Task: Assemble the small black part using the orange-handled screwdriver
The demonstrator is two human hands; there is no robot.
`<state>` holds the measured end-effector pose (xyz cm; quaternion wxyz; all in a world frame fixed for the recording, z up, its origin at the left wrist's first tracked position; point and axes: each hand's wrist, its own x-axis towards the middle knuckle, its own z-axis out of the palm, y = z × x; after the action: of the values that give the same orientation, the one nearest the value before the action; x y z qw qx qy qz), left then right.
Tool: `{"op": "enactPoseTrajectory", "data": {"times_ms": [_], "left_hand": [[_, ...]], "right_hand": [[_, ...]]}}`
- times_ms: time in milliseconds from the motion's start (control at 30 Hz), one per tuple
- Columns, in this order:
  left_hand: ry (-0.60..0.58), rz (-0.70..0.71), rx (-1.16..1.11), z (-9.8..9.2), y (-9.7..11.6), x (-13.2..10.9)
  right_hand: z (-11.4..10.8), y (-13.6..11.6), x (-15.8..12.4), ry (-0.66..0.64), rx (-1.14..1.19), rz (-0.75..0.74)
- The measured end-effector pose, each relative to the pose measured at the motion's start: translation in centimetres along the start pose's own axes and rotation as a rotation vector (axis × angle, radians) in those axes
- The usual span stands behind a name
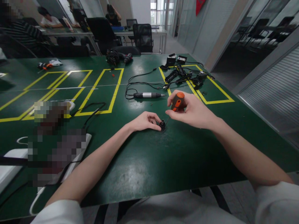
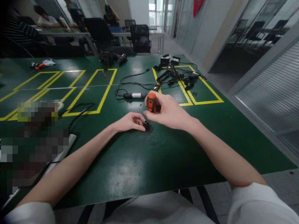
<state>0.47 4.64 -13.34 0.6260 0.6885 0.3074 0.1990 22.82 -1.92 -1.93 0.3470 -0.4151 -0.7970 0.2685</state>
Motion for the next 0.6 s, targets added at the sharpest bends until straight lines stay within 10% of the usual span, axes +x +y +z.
{"op": "enactPoseTrajectory", "data": {"times_ms": [600], "left_hand": [[-0.027, 0.003, 0.004, -0.29, -0.21, 0.17]], "right_hand": [[0.64, 0.15, 0.17, -0.012, -0.035, 0.015]]}}
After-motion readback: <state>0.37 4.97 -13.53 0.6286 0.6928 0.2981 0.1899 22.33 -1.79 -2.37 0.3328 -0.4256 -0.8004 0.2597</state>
